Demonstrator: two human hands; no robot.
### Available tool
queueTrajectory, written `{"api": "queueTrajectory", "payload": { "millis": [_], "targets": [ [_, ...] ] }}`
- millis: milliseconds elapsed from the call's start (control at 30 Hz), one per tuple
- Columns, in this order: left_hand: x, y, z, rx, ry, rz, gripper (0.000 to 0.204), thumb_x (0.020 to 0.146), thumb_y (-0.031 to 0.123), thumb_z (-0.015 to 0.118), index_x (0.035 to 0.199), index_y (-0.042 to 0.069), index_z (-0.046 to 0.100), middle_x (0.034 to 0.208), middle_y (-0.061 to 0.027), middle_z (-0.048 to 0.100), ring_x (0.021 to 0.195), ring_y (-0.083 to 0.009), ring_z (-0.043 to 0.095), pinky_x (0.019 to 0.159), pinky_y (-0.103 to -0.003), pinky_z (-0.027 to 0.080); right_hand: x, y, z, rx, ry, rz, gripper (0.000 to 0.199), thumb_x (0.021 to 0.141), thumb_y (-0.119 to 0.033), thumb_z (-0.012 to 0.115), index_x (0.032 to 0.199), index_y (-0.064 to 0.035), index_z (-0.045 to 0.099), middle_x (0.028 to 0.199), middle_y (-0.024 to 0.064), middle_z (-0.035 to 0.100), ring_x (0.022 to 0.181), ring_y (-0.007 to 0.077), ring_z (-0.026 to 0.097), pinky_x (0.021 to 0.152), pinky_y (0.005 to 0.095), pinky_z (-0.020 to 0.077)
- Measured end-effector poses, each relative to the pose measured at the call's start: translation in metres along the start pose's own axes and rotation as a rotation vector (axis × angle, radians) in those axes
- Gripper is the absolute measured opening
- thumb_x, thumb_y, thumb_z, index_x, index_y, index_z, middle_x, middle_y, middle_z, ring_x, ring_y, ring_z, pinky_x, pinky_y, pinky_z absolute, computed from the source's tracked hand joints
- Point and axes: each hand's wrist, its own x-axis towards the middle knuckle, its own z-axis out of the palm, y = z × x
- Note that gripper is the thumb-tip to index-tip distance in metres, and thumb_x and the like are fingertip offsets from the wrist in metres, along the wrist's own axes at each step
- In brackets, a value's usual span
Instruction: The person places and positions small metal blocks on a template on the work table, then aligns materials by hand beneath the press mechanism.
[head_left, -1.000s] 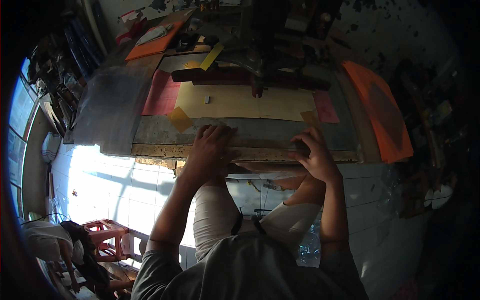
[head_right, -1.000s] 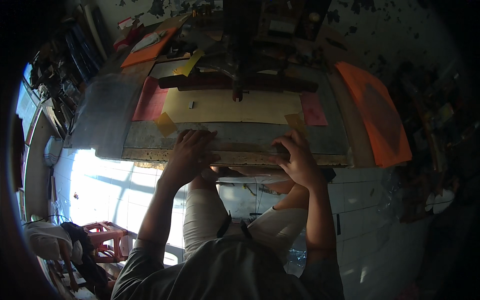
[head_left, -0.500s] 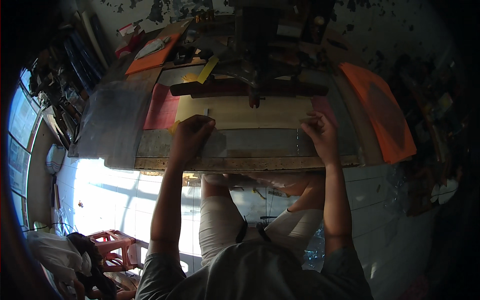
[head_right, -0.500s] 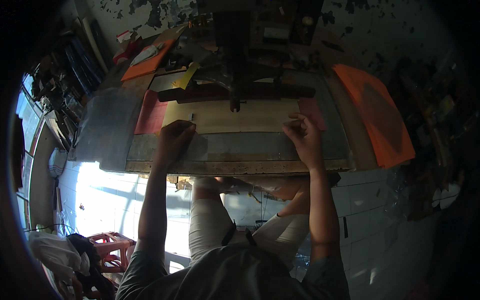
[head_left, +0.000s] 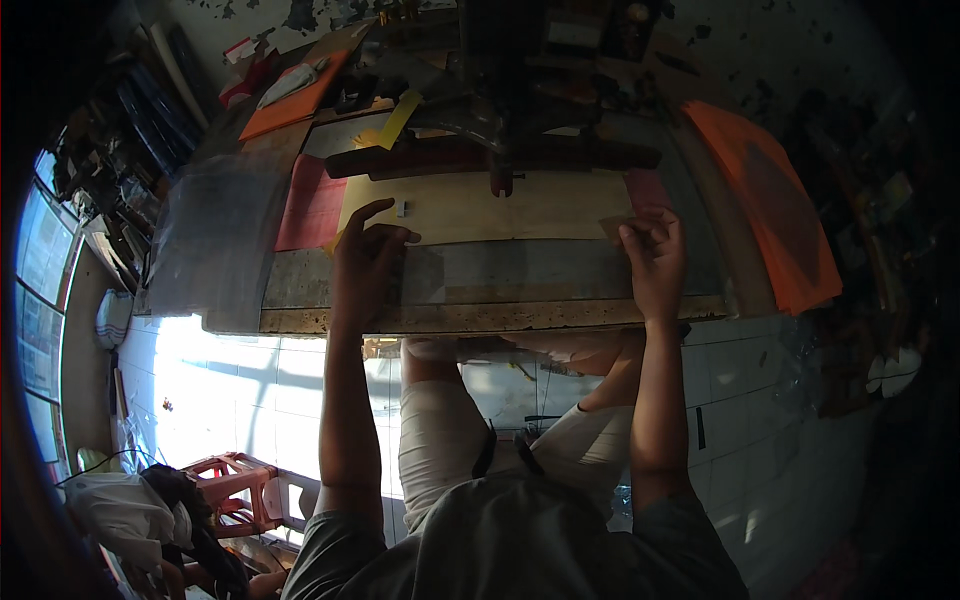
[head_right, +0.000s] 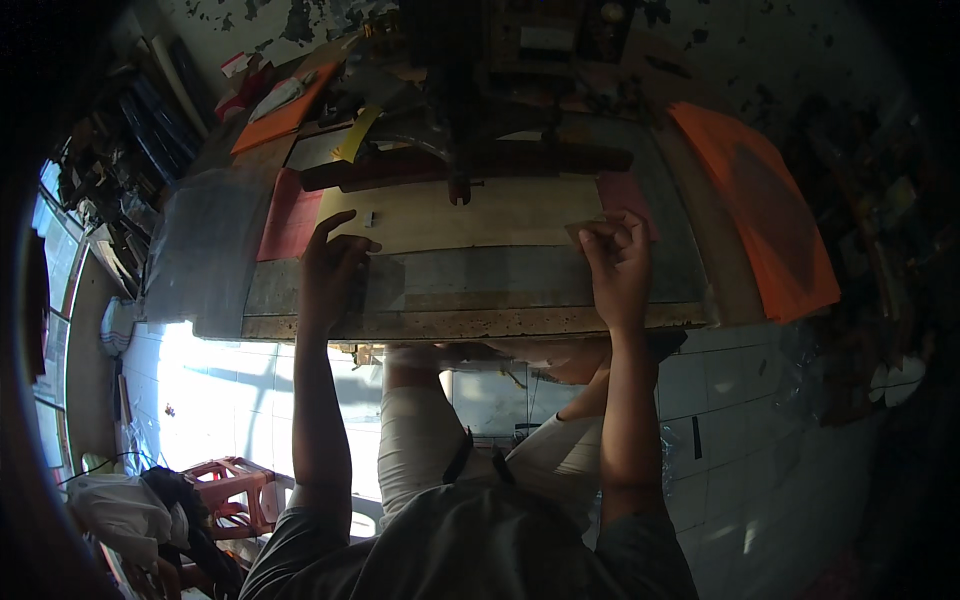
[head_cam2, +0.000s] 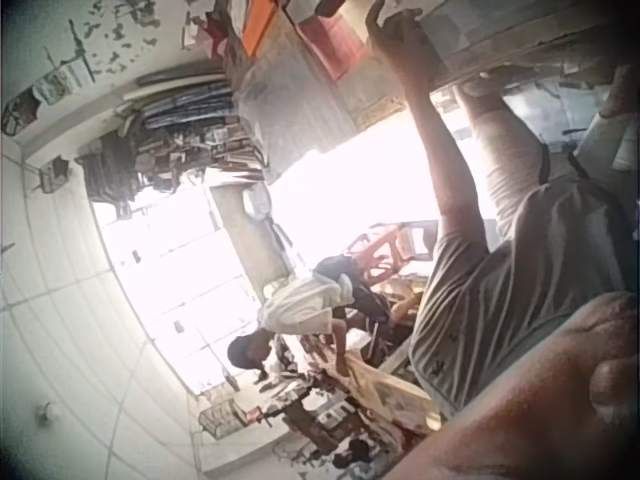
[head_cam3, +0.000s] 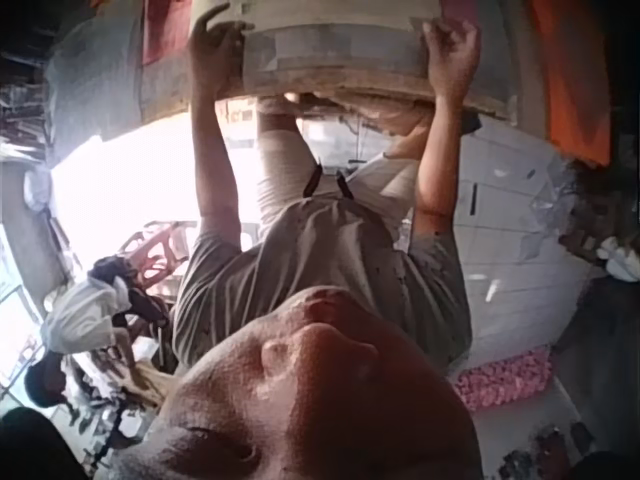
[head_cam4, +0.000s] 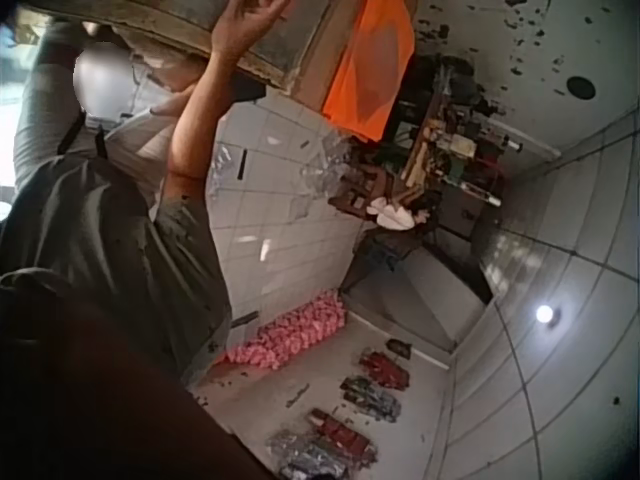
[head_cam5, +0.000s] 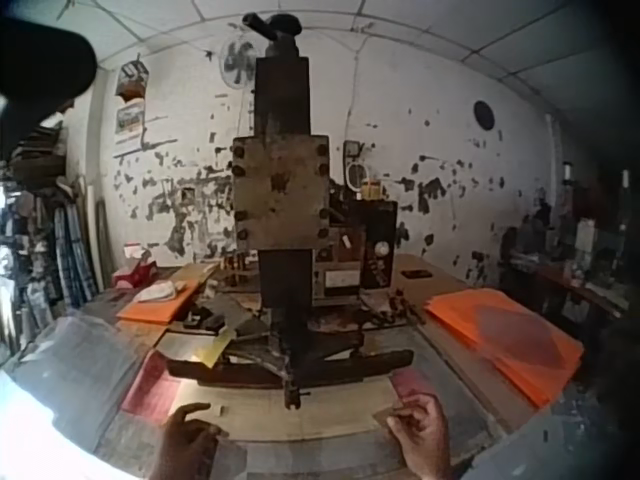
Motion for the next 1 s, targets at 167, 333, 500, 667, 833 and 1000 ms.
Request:
{"api": "queueTrajectory", "payload": {
  "millis": [167, 333, 500, 667, 833, 1000],
  "targets": [
    [0.0000, -0.0005, 0.0012, -0.024, -0.022, 0.004, 0.043, 0.105, 0.011, 0.067, 0.145, 0.007, 0.053, 0.103, -0.0111, 0.080, 0.089, -0.0097, 0.070, 0.081, -0.026, 0.055, -0.0010, -0.0016, -0.0037, -0.029, 0.016, 0.008, 0.032, 0.103, -0.008, 0.071, 0.128, -0.0016, 0.052, 0.106, 0.0086, 0.075, 0.093, 0.0126, 0.070, 0.087, 0.0278, 0.0545],
    [-0.0034, 0.0005, -0.0012, -0.034, -0.008, 0.011, 0.044, 0.105, 0.010, 0.066, 0.146, 0.006, 0.052, 0.104, -0.0109, 0.080, 0.089, -0.0094, 0.070, 0.081, -0.025, 0.055, -0.0003, -0.0007, -0.0008, 0.002, 0.004, -0.018, 0.029, 0.104, -0.009, 0.071, 0.126, -0.0013, 0.054, 0.107, 0.0082, 0.074, 0.093, 0.0115, 0.070, 0.085, 0.0273, 0.0554],
    [-0.0018, -0.0048, 0.0003, -0.053, -0.012, 0.012, 0.044, 0.105, 0.010, 0.066, 0.146, 0.006, 0.051, 0.105, -0.0104, 0.080, 0.088, -0.0095, 0.069, 0.080, -0.025, 0.055, -0.0025, -0.0034, -0.0037, -0.045, 0.014, -0.013, 0.024, 0.104, -0.009, 0.070, 0.123, -0.0010, 0.058, 0.105, 0.0063, 0.072, 0.093, 0.0101, 0.068, 0.085, 0.0268, 0.0560],
    [-0.0031, 0.0011, 0.0007, -0.055, -0.021, 0.066, 0.043, 0.105, 0.009, 0.066, 0.145, 0.006, 0.051, 0.107, -0.0105, 0.079, 0.089, -0.0097, 0.069, 0.078, -0.025, 0.054, -0.0031, 0.0004, -0.0039, -0.057, 0.028, -0.009, 0.023, 0.104, -0.009, 0.071, 0.122, -0.0005, 0.059, 0.108, 0.0058, 0.072, 0.094, 0.0100, 0.068, 0.086, 0.0268, 0.0552],
    [-0.0049, 0.0001, 0.0006, -0.110, -0.011, 0.081, 0.042, 0.105, 0.009, 0.067, 0.144, 0.005, 0.052, 0.108, -0.0108, 0.079, 0.087, -0.0096, 0.070, 0.074, -0.024, 0.053, -0.0029, 0.0019, -0.0039, -0.056, 0.031, 0.007, 0.022, 0.104, -0.010, 0.071, 0.121, -0.0004, 0.061, 0.108, 0.0053, 0.071, 0.094, 0.0100, 0.068, 0.087, 0.0265, 0.0545],
    [-0.0052, -0.0012, -0.0002, -0.125, -0.010, 0.101, 0.040, 0.105, 0.009, 0.067, 0.142, 0.004, 0.053, 0.107, -0.0108, 0.079, 0.087, -0.0095, 0.070, 0.072, -0.023, 0.052, -0.0029, 0.0019, -0.0039, -0.098, 0.032, 0.002, 0.020, 0.104, -0.012, 0.071, 0.119, -0.0002, 0.064, 0.105, 0.0047, 0.072, 0.092, 0.0106, 0.068, 0.085, 0.0269, 0.0536]
  ]
}}
